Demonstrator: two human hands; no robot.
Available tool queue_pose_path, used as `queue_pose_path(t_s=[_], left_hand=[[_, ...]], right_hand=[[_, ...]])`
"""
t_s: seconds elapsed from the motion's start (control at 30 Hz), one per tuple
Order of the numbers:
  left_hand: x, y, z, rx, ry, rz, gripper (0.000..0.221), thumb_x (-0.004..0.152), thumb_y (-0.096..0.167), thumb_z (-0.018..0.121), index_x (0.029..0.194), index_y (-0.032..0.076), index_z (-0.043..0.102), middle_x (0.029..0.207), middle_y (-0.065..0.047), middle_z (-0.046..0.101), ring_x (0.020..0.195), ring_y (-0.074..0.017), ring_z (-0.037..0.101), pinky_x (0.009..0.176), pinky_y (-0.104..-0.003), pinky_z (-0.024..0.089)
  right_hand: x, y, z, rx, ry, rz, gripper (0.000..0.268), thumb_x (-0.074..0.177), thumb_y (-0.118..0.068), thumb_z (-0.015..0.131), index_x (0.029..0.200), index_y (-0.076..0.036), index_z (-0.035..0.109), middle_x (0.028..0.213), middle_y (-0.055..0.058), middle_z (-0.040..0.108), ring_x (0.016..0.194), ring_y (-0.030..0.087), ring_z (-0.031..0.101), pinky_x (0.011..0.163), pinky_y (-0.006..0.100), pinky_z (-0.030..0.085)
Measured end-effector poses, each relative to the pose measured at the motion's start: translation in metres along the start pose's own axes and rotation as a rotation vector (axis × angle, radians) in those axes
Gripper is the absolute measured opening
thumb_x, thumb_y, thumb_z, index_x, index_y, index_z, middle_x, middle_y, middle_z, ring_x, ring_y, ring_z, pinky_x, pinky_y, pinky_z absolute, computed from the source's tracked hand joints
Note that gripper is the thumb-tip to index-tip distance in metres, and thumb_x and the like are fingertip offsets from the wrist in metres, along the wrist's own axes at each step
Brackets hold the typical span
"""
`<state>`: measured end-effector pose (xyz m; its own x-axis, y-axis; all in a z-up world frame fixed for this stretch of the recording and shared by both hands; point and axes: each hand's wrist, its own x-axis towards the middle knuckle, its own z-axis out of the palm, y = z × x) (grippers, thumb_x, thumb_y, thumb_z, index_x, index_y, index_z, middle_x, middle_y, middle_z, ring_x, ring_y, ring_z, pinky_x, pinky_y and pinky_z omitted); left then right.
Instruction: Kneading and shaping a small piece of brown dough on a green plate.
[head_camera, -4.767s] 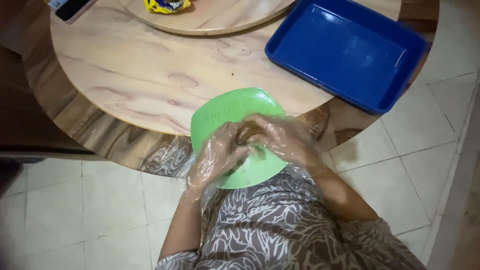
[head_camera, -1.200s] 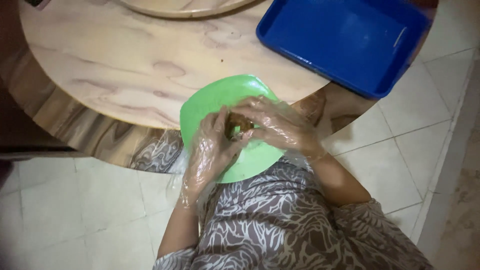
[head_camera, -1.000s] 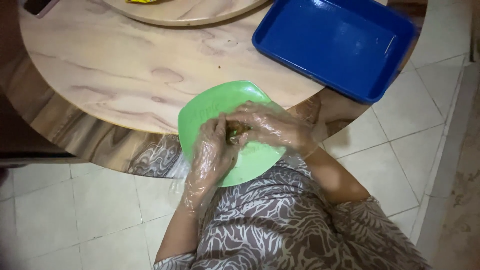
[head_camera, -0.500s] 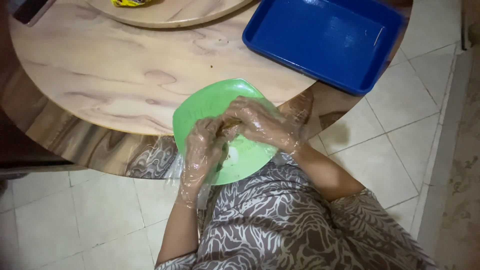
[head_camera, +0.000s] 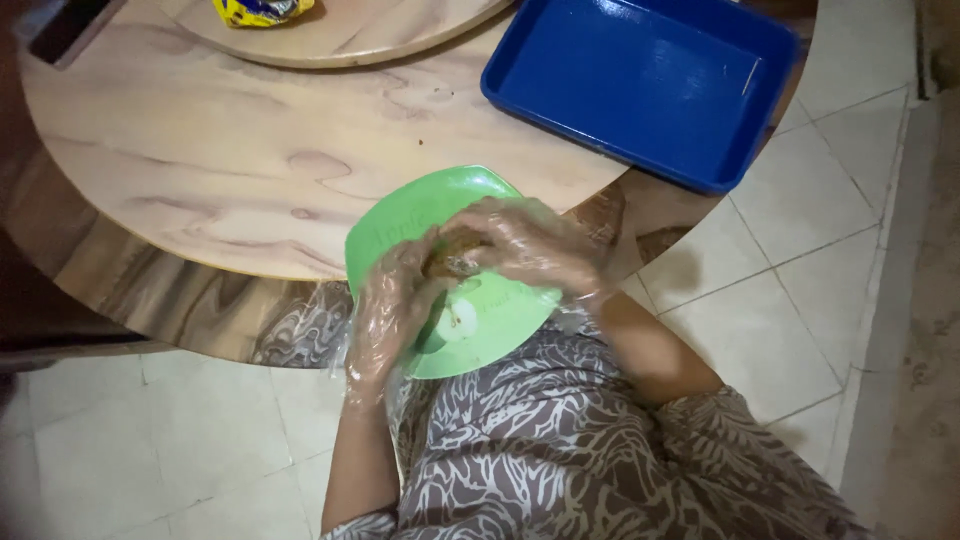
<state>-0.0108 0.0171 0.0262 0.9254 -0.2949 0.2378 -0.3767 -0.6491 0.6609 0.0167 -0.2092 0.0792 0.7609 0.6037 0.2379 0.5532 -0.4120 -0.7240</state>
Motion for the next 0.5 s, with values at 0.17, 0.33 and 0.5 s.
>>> queue_pose_path(t_s=[0.17, 0.33, 0.5], left_hand=[[-0.012, -0.001, -0.022, 0.114, -0.04, 0.066, 0.077, 0.067, 0.017, 0.09, 0.138, 0.007, 0.062, 0.112, -0.027, 0.067, 0.105, -0.045, 0.067, 0.09, -0.055, 0.056], [-0.013, -0.02, -0.011, 0.121, -0.05, 0.098, 0.057, 0.076, 0.027, 0.084, 0.127, 0.006, 0.07, 0.107, -0.019, 0.071, 0.101, -0.0353, 0.068, 0.09, -0.044, 0.058], [-0.012, -0.032, 0.004, 0.235, -0.011, 0.176, 0.048, 0.077, 0.029, 0.083, 0.118, 0.006, 0.073, 0.103, -0.013, 0.071, 0.103, -0.0337, 0.069, 0.089, -0.043, 0.058]], right_hand=[[-0.015, -0.004, -0.026, -0.092, 0.053, -0.121, 0.048, 0.087, -0.004, 0.073, 0.133, -0.01, 0.063, 0.119, 0.018, 0.068, 0.113, 0.031, 0.064, 0.098, 0.046, 0.053], [-0.015, -0.024, -0.008, -0.467, -0.121, -0.142, 0.041, 0.094, -0.006, 0.064, 0.134, -0.007, 0.059, 0.131, 0.018, 0.062, 0.115, 0.03, 0.064, 0.086, 0.031, 0.057], [-0.015, 0.003, 0.014, -1.018, -0.125, -0.244, 0.038, 0.094, -0.008, 0.064, 0.132, -0.012, 0.058, 0.123, 0.008, 0.066, 0.109, 0.02, 0.064, 0.09, 0.027, 0.055]])
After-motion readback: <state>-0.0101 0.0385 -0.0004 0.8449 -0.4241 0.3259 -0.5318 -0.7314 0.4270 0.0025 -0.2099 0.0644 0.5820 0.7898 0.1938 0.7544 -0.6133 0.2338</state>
